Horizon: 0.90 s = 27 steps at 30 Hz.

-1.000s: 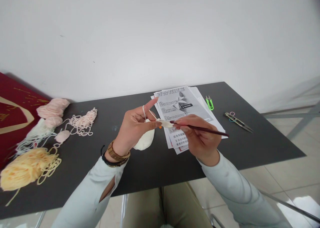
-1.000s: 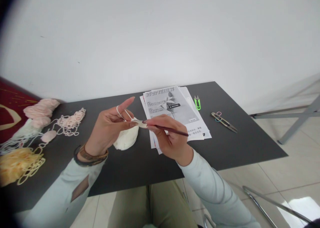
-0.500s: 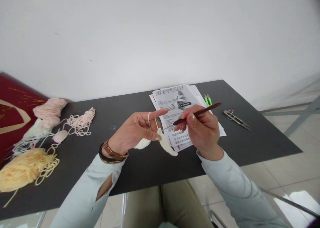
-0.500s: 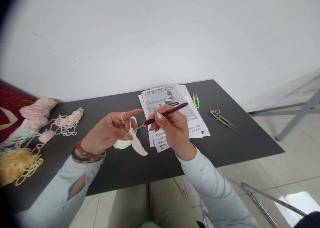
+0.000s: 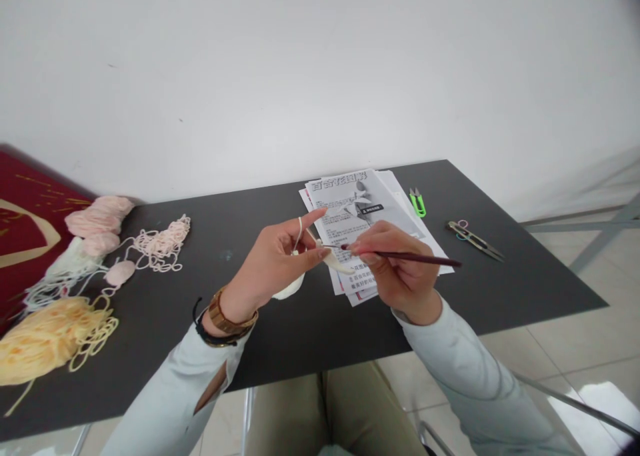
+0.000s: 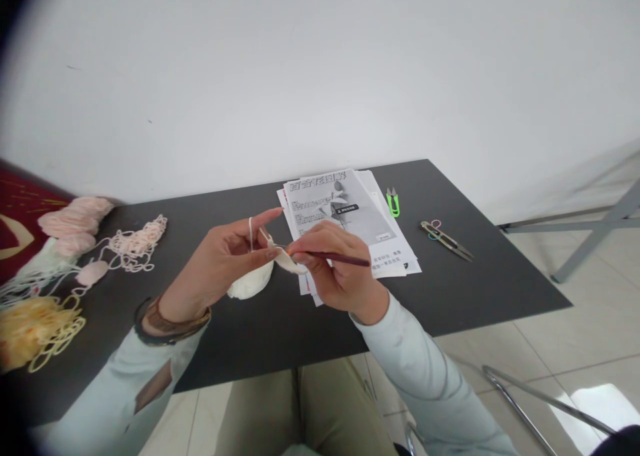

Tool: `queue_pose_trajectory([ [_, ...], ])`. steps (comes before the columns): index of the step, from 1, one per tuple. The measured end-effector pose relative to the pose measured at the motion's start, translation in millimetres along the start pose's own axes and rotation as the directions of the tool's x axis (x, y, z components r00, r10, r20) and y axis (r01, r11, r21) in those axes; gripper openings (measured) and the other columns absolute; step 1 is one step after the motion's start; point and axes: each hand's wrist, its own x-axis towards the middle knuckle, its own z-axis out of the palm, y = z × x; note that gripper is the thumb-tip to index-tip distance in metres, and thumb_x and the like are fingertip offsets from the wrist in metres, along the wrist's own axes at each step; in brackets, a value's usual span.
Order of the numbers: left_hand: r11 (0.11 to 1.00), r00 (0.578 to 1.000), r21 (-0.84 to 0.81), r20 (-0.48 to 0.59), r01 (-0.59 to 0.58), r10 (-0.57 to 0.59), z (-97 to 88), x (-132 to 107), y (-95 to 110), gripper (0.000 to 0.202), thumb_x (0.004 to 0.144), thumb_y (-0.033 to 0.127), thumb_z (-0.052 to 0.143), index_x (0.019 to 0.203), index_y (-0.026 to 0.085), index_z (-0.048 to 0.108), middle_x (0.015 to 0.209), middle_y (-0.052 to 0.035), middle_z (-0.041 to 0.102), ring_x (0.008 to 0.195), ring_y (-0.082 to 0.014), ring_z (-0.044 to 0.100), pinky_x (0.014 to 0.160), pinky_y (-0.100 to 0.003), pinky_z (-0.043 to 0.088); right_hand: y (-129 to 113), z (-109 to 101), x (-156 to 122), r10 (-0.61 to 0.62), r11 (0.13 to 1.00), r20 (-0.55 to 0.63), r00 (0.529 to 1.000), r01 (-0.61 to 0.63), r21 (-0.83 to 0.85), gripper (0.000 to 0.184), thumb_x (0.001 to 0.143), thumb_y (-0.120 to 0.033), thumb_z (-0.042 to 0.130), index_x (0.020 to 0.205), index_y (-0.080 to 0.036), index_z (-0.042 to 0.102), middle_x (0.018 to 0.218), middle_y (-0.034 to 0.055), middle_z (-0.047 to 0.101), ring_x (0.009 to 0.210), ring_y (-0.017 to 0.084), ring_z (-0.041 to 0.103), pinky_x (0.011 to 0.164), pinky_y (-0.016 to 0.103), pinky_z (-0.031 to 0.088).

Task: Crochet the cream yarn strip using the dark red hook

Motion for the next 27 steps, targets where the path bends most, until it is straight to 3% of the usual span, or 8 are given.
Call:
queue_pose_trajectory([
  [2,0.998,0.997,0.050,-0.071,-0.035,0.039,1.3,1,-2,0.014,0.070,0.019,0.077,0.083,0.017,0.075,0.070,-0.0015,0.064,0.091,-0.0206,0.064,0.082,-0.031,0.043,-2,2,0,-0.047,0.997,0.055,0.997,0.050,-0.054,0.010,0.091,-0.012,0.060,0.097,-0.018,0.065,0.079,0.0048,0.066,0.068,0.016,0.060,0.061,0.029,0.049],
  [4,0.996,0.991,0.063,-0.118,-0.056,0.063,1.5,3,-5,0.008,0.068,0.017,0.077,0.075,0.018,0.074,0.064,-0.0010,0.063,0.100,-0.0237,0.063,0.086,-0.032,0.044,-2,3,-1,-0.093,0.990,0.096,0.991,0.102,-0.098,0.015,0.089,-0.009,0.059,0.099,-0.018,0.063,0.080,0.0046,0.066,0.068,0.016,0.059,0.061,0.029,0.048],
  [6,0.997,0.986,0.047,-0.152,-0.058,0.065,1.3,4,-8,0.012,0.067,0.015,0.077,0.078,0.018,0.075,0.064,-0.0009,0.065,0.100,-0.0243,0.064,0.084,-0.032,0.045,-1,4,-2,-0.149,0.975,0.135,0.980,0.168,-0.144,0.018,0.089,-0.008,0.058,0.103,-0.019,0.062,0.082,0.0051,0.067,0.068,0.017,0.059,0.060,0.029,0.048],
  [13,0.993,0.967,-0.112,-0.253,-0.043,0.013,5.7,4,-7,0.035,0.062,0.010,0.078,0.096,0.018,0.077,0.062,-0.0004,0.068,0.073,-0.0197,0.066,0.060,-0.026,0.043,-1,5,-4,-0.330,0.841,0.316,0.890,0.429,-0.329,0.011,0.094,-0.016,0.057,0.103,-0.017,0.063,0.083,0.0076,0.068,0.070,0.018,0.062,0.057,0.028,0.051],
  [15,0.981,0.973,-0.185,-0.232,-0.055,0.011,6.7,5,-8,0.037,0.062,0.010,0.080,0.098,0.020,0.077,0.061,0.0001,0.068,0.067,-0.0169,0.063,0.059,-0.025,0.042,-2,4,-5,-0.288,0.889,0.246,0.926,0.354,-0.290,0.013,0.093,-0.014,0.058,0.104,-0.017,0.064,0.084,0.0070,0.069,0.071,0.018,0.063,0.058,0.028,0.051],
  [18,0.962,0.987,-0.261,-0.160,-0.075,0.033,5.8,6,-10,0.041,0.062,0.010,0.081,0.101,0.022,0.076,0.062,0.0007,0.068,0.061,-0.0127,0.059,0.060,-0.024,0.041,-1,3,-5,-0.068,0.991,0.011,0.998,0.069,-0.116,0.015,0.091,-0.010,0.060,0.102,-0.018,0.066,0.084,0.0052,0.069,0.071,0.016,0.064,0.061,0.028,0.051],
  [22,0.957,0.998,-0.288,-0.054,-0.036,0.021,2.8,5,-11,0.044,0.062,0.012,0.083,0.104,0.022,0.076,0.061,0.0001,0.066,0.059,-0.0124,0.056,0.058,-0.024,0.040,1,1,-3,0.249,0.968,-0.117,0.961,-0.243,0.066,0.006,0.092,-0.019,0.064,0.090,-0.019,0.069,0.076,0.0020,0.067,0.065,0.015,0.064,0.056,0.024,0.050],
  [27,0.938,0.998,-0.346,0.053,0.037,-0.020,0.6,3,-9,0.054,0.062,0.012,0.084,0.113,0.026,0.073,0.060,0.0020,0.060,0.060,-0.0112,0.053,0.057,-0.022,0.037,2,-2,1,0.390,0.905,-0.118,0.913,-0.356,0.233,0.014,0.092,-0.028,0.067,0.082,-0.017,0.069,0.063,-0.0006,0.062,0.054,0.012,0.058,0.050,0.022,0.047],
])
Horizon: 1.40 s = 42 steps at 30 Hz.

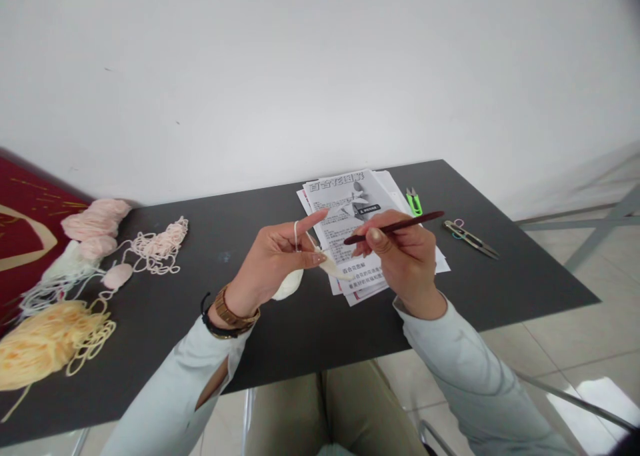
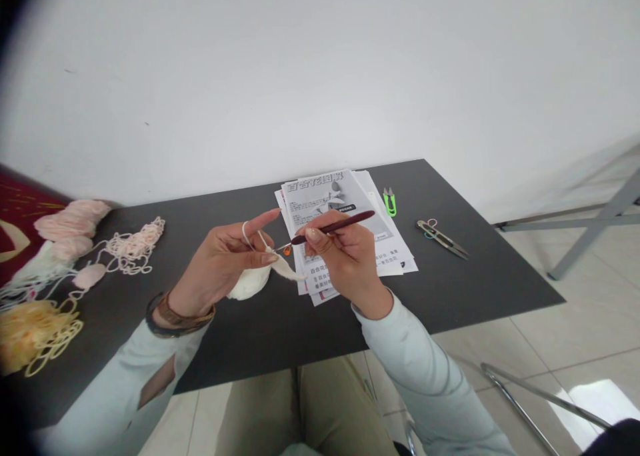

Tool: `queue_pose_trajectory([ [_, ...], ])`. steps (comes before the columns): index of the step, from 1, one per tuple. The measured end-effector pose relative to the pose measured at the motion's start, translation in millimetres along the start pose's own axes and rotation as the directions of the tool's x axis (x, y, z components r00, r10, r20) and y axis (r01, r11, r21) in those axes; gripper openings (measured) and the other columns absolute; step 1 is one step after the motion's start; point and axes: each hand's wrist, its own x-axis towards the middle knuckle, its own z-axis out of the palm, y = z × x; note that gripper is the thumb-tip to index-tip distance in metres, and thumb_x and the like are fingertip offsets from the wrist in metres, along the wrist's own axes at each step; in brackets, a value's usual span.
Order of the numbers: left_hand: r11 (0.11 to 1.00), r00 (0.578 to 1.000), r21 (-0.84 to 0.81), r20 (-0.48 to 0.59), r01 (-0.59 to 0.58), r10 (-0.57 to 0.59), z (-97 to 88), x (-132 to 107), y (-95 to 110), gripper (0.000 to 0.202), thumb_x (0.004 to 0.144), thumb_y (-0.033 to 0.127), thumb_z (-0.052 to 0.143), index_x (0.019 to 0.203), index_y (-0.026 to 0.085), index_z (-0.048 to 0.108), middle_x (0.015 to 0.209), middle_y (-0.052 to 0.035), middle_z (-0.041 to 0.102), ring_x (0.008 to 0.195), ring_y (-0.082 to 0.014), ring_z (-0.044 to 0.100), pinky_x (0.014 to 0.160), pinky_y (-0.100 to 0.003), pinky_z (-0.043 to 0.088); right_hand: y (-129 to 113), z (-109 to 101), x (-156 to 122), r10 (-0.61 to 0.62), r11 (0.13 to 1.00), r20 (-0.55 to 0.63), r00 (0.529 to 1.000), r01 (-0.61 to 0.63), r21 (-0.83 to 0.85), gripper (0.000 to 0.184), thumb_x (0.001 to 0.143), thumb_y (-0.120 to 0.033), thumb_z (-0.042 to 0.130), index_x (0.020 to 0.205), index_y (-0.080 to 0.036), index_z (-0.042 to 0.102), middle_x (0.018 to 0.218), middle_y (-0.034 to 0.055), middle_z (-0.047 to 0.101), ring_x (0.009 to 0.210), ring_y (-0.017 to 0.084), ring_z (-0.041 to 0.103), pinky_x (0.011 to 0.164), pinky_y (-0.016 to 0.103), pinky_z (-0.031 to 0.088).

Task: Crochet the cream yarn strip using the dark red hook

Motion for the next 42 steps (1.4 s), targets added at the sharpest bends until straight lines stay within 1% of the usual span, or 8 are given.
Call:
queue_pose_trajectory([
  [17,0.990,0.983,-0.090,0.161,0.104,-0.089,0.0,-4,6,0.050,0.062,0.009,0.083,0.109,0.026,0.075,0.060,0.0015,0.059,0.062,-0.0096,0.051,0.061,-0.022,0.041,3,-6,1,0.023,0.984,0.063,0.998,-0.034,0.176,0.019,0.090,-0.035,0.069,0.082,-0.018,0.068,0.068,0.0001,0.061,0.050,0.012,0.059,0.045,0.022,0.046],
  [21,0.997,0.990,-0.057,0.137,0.048,-0.040,-0.9,-3,5,0.053,0.063,0.011,0.084,0.112,0.026,0.073,0.061,0.0020,0.058,0.063,-0.0101,0.051,0.062,-0.023,0.041,3,-4,-1,0.005,0.992,0.022,1.000,-0.008,0.129,0.019,0.091,-0.035,0.068,0.084,-0.018,0.067,0.068,0.0003,0.061,0.051,0.012,0.059,0.046,0.023,0.048],
  [24,0.999,0.998,0.017,0.030,-0.048,0.048,0.1,-1,3,0.057,0.064,0.015,0.084,0.118,0.027,0.070,0.064,0.0021,0.060,0.062,-0.0104,0.051,0.061,-0.023,0.040,-1,-2,-4,-0.152,0.988,0.007,0.988,0.152,0.027,0.008,0.092,-0.026,0.065,0.090,-0.019,0.068,0.073,0.0022,0.065,0.059,0.014,0.062,0.051,0.026,0.051],
  [29,0.966,0.955,0.198,-0.211,-0.168,0.210,6.2,1,-4,0.055,0.072,0.020,0.080,0.125,0.027,0.066,0.068,0.0025,0.062,0.062,-0.0106,0.052,0.065,-0.024,0.043,-5,2,-10,-0.492,0.763,0.270,0.828,0.559,-0.326,0.025,0.087,-0.006,0.063,0.108,-0.018,0.066,0.088,0.0091,0.071,0.075,0.019,0.067,0.062,0.030,0.056],
  [32,0.944,0.913,0.239,-0.284,-0.229,0.294,12.0,-1,-10,0.055,0.073,0.019,0.078,0.126,0.029,0.065,0.069,0.0042,0.060,0.066,-0.0100,0.053,0.070,-0.023,0.045,-2,3,-16,-0.531,0.573,0.462,0.710,0.703,-0.422,0.031,0.085,-0.005,0.063,0.116,-0.010,0.062,0.096,0.0164,0.071,0.085,0.024,0.069,0.068,0.034,0.060],
  [34,0.936,0.890,0.234,-0.316,-0.264,0.330,15.8,-3,-12,0.056,0.074,0.019,0.077,0.127,0.031,0.063,0.070,0.0051,0.062,0.068,-0.0091,0.054,0.074,-0.021,0.047,-1,4,-20,-0.529,0.489,0.507,0.681,0.733,-0.474,0.032,0.086,-0.006,0.062,0.118,-0.007,0.060,0.099,0.0195,0.071,0.089,0.026,0.070,0.070,0.036,0.061],
  [36,0.929,0.871,0.218,-0.337,-0.298,0.358,18.0,-4,-13,0.057,0.074,0.019,0.077,0.127,0.031,0.063,0.072,0.0053,0.063,0.069,-0.0087,0.056,0.076,-0.021,0.048,0,7,-21,-0.517,0.495,0.489,0.703,0.711,-0.499,0.034,0.087,-0.006,0.062,0.121,-0.009,0.059,0.101,0.0189,0.071,0.090,0.025,0.070,0.071,0.035,0.061],
  [42,0.885,0.840,0.314,-0.319,-0.344,0.439,13.0,-4,-15,0.048,0.076,0.020,0.076,0.122,0.030,0.067,0.077,0.0036,0.067,0.072,-0.0092,0.057,0.077,-0.020,0.047,-2,16,-13,-0.420,0.832,0.194,0.886,0.462,-0.307,0.035,0.084,0.000,0.064,0.114,-0.019,0.065,0.097,0.0091,0.073,0.083,0.018,0.071,0.071,0.028,0.059],
])
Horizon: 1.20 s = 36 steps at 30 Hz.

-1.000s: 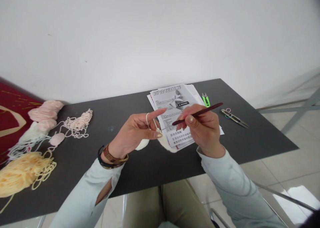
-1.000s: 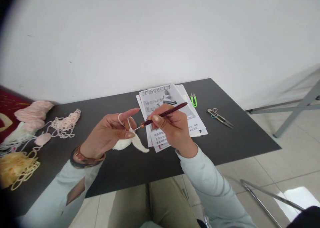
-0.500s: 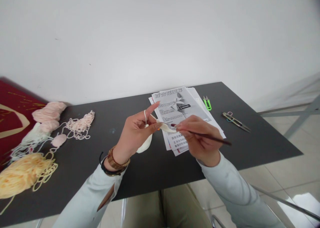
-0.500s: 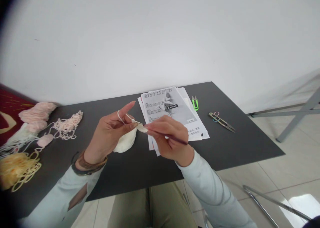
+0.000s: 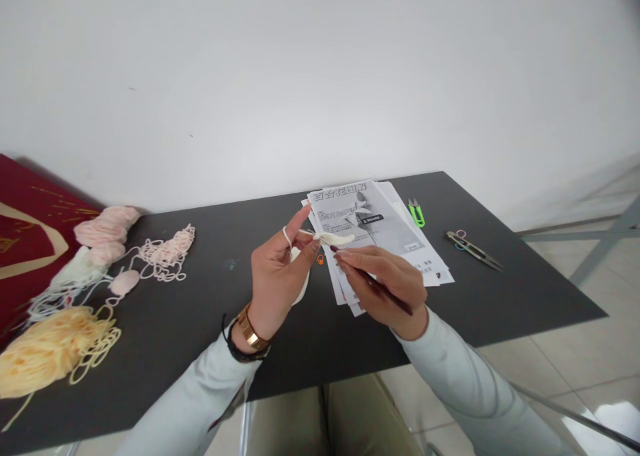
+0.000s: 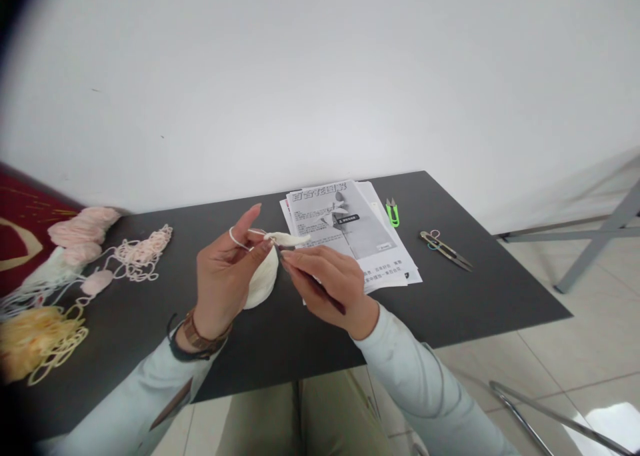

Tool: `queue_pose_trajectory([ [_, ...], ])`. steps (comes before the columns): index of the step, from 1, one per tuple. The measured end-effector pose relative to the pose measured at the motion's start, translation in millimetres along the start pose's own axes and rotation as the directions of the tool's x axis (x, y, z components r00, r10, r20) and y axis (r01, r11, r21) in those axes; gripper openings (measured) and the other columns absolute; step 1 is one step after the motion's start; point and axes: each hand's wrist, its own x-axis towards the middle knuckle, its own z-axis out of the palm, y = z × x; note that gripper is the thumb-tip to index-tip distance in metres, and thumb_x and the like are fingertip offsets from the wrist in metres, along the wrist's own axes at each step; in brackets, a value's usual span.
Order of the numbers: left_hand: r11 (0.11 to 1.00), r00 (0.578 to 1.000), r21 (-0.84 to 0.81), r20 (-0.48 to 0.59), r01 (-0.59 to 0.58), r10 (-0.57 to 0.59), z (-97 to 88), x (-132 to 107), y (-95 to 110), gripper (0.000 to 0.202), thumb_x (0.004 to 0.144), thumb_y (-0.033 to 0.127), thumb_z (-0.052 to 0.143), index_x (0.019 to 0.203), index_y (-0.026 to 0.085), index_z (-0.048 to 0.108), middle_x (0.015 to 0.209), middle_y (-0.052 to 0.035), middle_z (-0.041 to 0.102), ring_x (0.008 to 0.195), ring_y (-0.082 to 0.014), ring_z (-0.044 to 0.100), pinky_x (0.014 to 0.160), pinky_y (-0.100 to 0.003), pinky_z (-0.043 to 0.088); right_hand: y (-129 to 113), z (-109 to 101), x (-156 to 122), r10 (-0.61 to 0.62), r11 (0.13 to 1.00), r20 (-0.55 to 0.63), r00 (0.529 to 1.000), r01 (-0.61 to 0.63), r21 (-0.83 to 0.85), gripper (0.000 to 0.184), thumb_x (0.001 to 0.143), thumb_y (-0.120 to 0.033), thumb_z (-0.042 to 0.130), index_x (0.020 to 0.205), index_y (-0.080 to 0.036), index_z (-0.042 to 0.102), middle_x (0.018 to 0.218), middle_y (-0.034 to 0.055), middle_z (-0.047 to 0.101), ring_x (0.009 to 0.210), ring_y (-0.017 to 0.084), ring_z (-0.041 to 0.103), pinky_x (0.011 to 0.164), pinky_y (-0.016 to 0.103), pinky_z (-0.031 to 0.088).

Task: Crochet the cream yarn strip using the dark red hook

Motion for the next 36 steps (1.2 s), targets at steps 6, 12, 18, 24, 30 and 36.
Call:
queue_pose_trajectory([
  [6,0.933,0.947,0.159,0.044,-0.322,0.319,-5.9,3,-12,0.051,0.080,0.012,0.069,0.127,0.031,0.063,0.080,0.0025,0.066,0.075,-0.0104,0.058,0.085,-0.023,0.046,-6,1,1,0.073,0.997,-0.095,0.993,-0.074,-0.007,0.030,0.082,-0.001,0.067,0.106,-0.020,0.069,0.087,0.0052,0.073,0.073,0.016,0.070,0.063,0.025,0.057],
  [12,0.929,0.942,0.157,0.079,-0.334,0.325,-9.2,7,-16,0.056,0.080,0.013,0.069,0.132,0.031,0.059,0.079,0.0018,0.065,0.075,-0.0118,0.056,0.085,-0.027,0.045,-4,-4,-4,0.259,0.965,-0.143,0.955,-0.249,0.082,0.019,0.088,-0.010,0.066,0.102,-0.022,0.070,0.085,0.0020,0.073,0.067,0.015,0.070,0.061,0.024,0.056],
  [18,0.980,0.962,0.065,0.213,-0.188,0.171,-9.9,8,-12,0.055,0.081,0.016,0.070,0.132,0.032,0.059,0.075,0.0021,0.062,0.075,-0.0115,0.054,0.081,-0.026,0.043,3,-11,3,0.258,0.966,-0.145,0.955,-0.253,0.050,0.010,0.096,-0.020,0.057,0.095,-0.020,0.067,0.078,0.0015,0.068,0.068,0.014,0.066,0.062,0.024,0.051],
  [24,0.978,0.921,-0.120,0.373,0.170,-0.115,-9.4,13,-8,0.054,0.074,0.018,0.078,0.125,0.029,0.065,0.070,0.0032,0.058,0.069,-0.0093,0.050,0.070,-0.023,0.039,1,-15,26,0.445,0.894,-0.055,0.894,-0.439,0.094,0.028,0.101,-0.034,0.052,0.079,-0.019,0.060,0.057,-0.0031,0.057,0.048,0.008,0.053,0.047,0.019,0.039],
  [30,0.867,0.826,-0.279,0.517,0.413,-0.227,-7.8,14,-1,0.057,0.068,0.011,0.080,0.121,0.028,0.068,0.070,0.0014,0.061,0.067,-0.0098,0.052,0.066,-0.022,0.038,17,-11,43,0.662,0.674,0.076,0.745,-0.637,0.373,0.037,0.095,-0.045,0.059,0.069,-0.018,0.055,0.045,-0.0067,0.043,0.035,0.007,0.040,0.036,0.017,0.034],
  [36,0.796,0.776,-0.337,0.581,0.503,-0.245,-7.9,13,2,0.056,0.068,0.007,0.078,0.120,0.027,0.069,0.072,-0.0001,0.064,0.067,-0.0093,0.053,0.065,-0.022,0.039,31,-2,41,0.830,0.295,0.245,0.501,-0.767,0.570,0.038,0.084,-0.046,0.068,0.063,-0.018,0.052,0.040,-0.0083,0.038,0.030,0.005,0.025,0.026,0.016,0.028],
])
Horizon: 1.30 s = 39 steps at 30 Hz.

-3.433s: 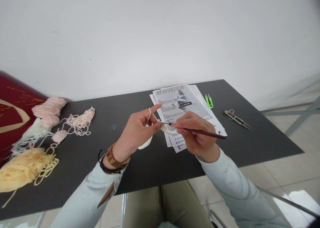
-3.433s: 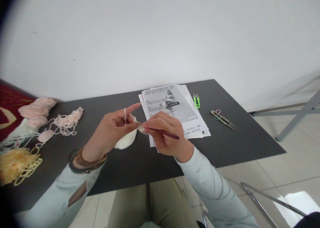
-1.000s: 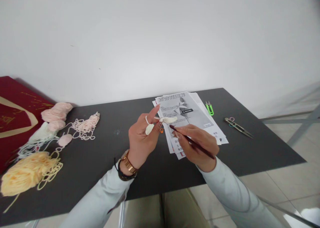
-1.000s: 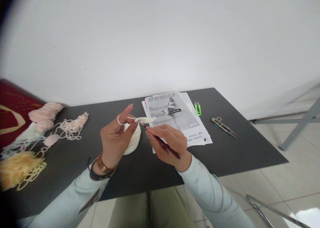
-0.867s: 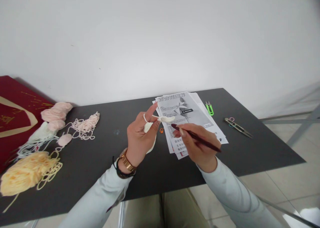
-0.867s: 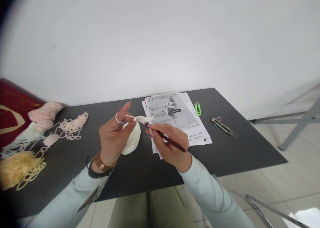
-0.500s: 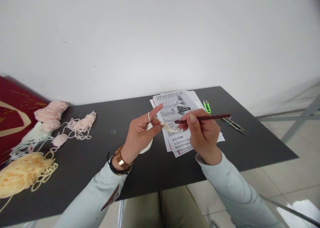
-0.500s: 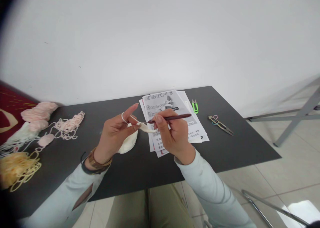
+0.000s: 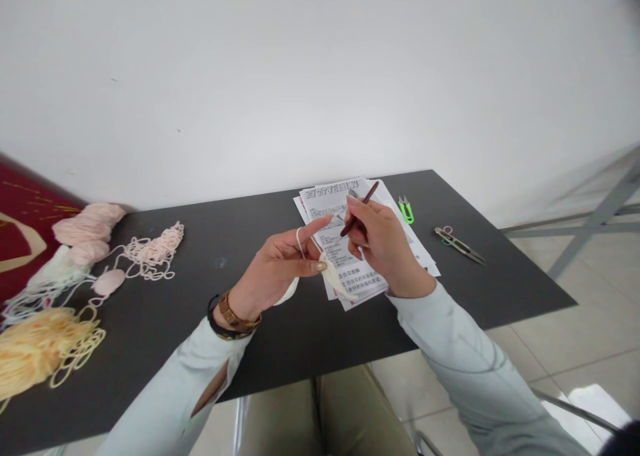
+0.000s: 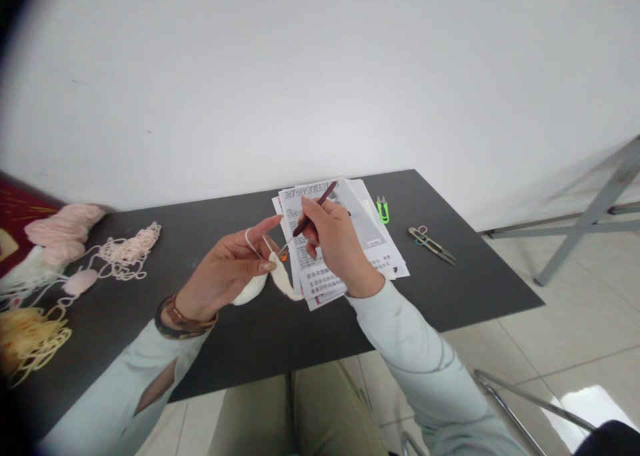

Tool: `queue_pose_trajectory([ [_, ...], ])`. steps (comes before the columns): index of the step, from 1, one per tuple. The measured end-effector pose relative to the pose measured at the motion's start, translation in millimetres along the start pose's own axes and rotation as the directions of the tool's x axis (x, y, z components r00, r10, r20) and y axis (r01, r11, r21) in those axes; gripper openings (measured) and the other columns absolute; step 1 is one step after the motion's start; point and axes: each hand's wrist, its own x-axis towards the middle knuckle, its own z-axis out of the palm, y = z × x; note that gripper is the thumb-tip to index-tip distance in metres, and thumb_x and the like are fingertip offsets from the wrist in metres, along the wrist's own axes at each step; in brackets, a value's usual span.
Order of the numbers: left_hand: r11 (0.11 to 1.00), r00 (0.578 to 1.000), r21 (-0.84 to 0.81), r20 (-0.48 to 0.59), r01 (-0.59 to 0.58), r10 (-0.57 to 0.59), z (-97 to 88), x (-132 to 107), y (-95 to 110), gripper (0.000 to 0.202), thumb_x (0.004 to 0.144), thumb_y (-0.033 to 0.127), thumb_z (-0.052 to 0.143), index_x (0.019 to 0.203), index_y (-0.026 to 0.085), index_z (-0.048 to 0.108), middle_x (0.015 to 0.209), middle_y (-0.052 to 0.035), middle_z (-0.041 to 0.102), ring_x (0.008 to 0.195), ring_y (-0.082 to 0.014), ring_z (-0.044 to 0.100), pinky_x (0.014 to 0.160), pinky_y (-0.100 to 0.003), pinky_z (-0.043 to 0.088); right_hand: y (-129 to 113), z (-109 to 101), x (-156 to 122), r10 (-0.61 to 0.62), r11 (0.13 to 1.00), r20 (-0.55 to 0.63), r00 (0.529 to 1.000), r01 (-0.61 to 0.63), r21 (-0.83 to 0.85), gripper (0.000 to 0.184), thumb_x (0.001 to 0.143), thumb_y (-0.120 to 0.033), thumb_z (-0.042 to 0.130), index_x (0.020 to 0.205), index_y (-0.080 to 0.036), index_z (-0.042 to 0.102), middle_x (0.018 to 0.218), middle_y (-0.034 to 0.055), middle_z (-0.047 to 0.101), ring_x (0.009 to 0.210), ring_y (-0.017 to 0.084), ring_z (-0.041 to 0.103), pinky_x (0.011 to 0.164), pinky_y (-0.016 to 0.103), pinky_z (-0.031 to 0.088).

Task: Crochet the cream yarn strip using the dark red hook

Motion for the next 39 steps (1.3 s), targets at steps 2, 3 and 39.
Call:
queue_pose_trajectory([
  [2,1.000,1.000,-0.001,0.012,0.002,-0.002,-0.5,-1,0,0.056,0.069,0.007,0.078,0.120,0.027,0.069,0.071,0.0001,0.063,0.067,-0.0090,0.051,0.064,-0.021,0.038,0,1,-1,0.058,0.998,-0.005,0.998,-0.058,0.036,0.037,0.083,-0.045,0.068,0.064,-0.018,0.052,0.039,-0.0084,0.038,0.030,0.005,0.024,0.027,0.016,0.026],
  [3,1.000,1.000,0.000,0.017,0.003,-0.003,-0.8,-1,0,0.055,0.070,0.007,0.078,0.120,0.027,0.069,0.071,0.0002,0.062,0.066,-0.0088,0.051,0.064,-0.021,0.037,0,2,-2,0.079,0.996,-0.001,0.997,-0.079,0.049,0.037,0.083,-0.044,0.068,0.064,-0.018,0.052,0.039,-0.0086,0.037,0.031,0.004,0.023,0.027,0.015,0.025],
  [39,0.652,0.936,0.695,0.091,-0.304,0.339,0.4,-2,2,0.038,0.081,0.015,0.067,0.117,0.026,0.071,0.086,-0.0044,0.063,0.077,-0.0133,0.056,0.069,-0.024,0.044,10,3,-14,0.110,0.974,-0.062,0.992,-0.095,0.207,0.042,0.077,-0.048,0.075,0.064,-0.018,0.050,0.041,-0.0085,0.039,0.033,0.003,0.021,0.029,0.013,0.019],
])
